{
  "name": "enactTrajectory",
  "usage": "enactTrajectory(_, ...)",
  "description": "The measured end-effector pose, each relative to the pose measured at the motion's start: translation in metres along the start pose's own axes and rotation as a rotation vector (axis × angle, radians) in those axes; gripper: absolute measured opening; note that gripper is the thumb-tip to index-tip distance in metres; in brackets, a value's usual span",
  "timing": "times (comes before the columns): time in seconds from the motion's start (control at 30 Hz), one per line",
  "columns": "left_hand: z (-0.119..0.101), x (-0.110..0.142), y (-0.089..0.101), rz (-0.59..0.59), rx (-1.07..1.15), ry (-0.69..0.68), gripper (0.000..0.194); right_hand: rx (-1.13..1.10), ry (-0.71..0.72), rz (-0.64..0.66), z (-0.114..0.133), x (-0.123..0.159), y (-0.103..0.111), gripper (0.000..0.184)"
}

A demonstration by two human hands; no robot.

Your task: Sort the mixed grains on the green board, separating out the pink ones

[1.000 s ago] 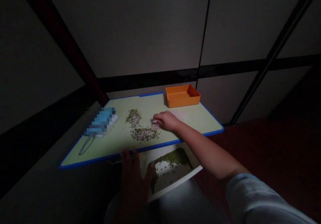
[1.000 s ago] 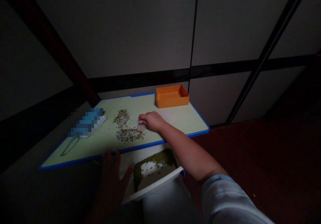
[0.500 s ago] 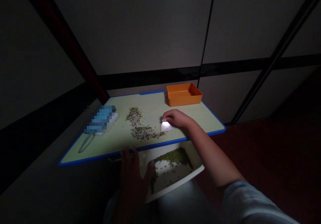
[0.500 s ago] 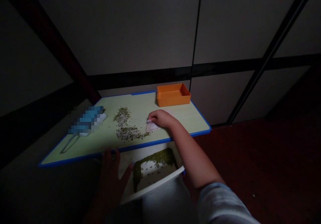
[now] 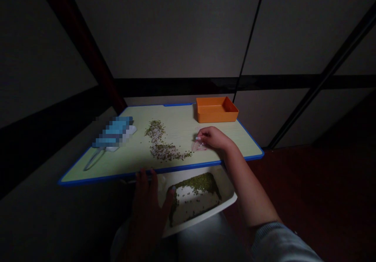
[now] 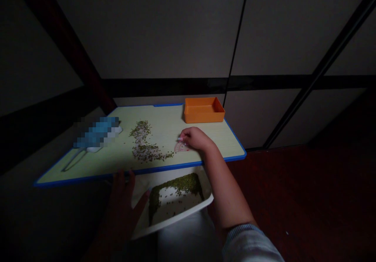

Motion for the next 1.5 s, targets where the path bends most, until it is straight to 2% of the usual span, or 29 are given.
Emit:
enactTrajectory(0.3, -0.0023, -0.0006, 0.0005, -0.016, 0.035, 0.018, 0.072, -0.086, -0.059, 0.086, 0.0001, 0.0021, -0.0034, 0.009)
enactTrajectory(0.5, -0.0025, -0.0007, 0.0001, -0.009, 0.015, 0.015, 0.074, -0.111, -0.016, 0.036, -0.0004, 0.0016, -0.0014, 0.007)
enactTrajectory(0.67, -0.0038, -0.0006, 0.0012, -0.004, -0.008, -0.008, 0.074, -0.087, -0.051, 0.093, 0.0002, 0.0014, -0.0047, 0.009)
enactTrajectory(0.87, -0.0034, 0.0001, 0.0003, 0.008, -0.030, -0.015, 0.075, -0.092, -0.033, 0.099, 0.0016, 0.0014, -0.0068, 0.011)
enactTrajectory(1.5, -0.0026, 0.0009, -0.0003, -0.009, -0.035, -0.042, 0.075, -0.057, 0.003, 0.046, 0.0037, -0.0003, -0.0086, 0.009)
Point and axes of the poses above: each hand's wrist, its own x-axis away from the middle knuckle, its own y-axis out of the back of the hand, z = x × y, the point moved 5 cm from there along -x, towards the middle knuckle
